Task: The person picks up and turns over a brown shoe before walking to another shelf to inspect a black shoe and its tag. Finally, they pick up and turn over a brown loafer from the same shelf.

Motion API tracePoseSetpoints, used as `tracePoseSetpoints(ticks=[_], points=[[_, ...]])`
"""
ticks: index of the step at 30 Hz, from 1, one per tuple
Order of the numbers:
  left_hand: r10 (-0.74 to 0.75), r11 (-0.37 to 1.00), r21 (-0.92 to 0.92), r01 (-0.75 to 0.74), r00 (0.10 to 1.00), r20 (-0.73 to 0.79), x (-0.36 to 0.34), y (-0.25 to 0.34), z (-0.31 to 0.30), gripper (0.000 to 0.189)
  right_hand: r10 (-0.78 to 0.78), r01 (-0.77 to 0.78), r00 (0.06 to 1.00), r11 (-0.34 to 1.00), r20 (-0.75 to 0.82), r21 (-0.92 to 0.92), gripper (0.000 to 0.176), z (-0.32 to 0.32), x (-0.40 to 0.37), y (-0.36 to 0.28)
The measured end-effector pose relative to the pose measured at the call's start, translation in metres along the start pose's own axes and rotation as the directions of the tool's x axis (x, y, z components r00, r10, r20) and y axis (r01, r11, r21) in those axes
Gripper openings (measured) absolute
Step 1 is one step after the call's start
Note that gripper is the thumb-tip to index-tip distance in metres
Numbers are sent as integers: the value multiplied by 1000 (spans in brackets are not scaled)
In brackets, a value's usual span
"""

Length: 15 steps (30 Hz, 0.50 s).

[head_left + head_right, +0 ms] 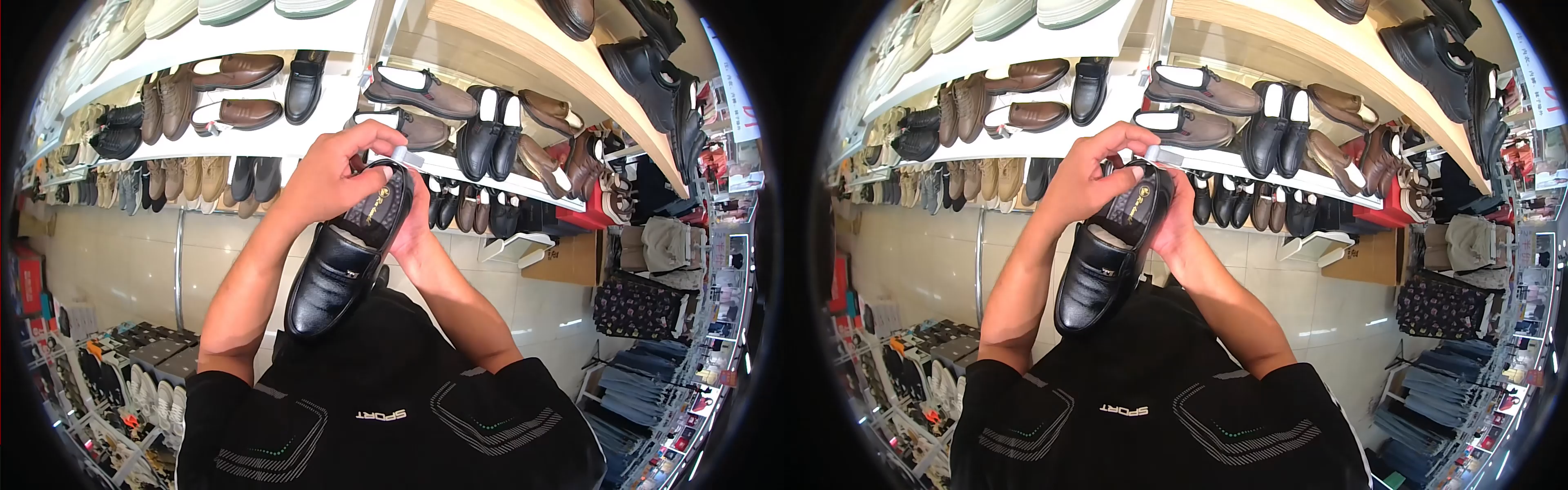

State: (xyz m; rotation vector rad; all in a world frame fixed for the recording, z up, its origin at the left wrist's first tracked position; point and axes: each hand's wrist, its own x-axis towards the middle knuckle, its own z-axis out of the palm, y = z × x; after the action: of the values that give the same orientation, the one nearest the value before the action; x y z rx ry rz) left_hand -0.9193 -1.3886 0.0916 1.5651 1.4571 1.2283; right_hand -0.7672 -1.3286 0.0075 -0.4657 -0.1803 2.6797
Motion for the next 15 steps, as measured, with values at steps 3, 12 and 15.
tracePoseSetpoints(ticks=[3, 12, 15], points=[[10, 996, -84, -11, 1000, -20, 1, -5, 2, 30, -59, 58, 997, 998, 47, 22, 53, 14, -5, 2], [179, 860, -497, -114, 980, 85, -9, 5, -12, 33, -290, 310, 947, 936, 135, -164, 52, 24, -16, -5], [169, 867, -473, -156, 986, -17, -14, 10, -5, 21, -388, 432, 900, 850, 197, -301, 48, 16, -17, -9]])
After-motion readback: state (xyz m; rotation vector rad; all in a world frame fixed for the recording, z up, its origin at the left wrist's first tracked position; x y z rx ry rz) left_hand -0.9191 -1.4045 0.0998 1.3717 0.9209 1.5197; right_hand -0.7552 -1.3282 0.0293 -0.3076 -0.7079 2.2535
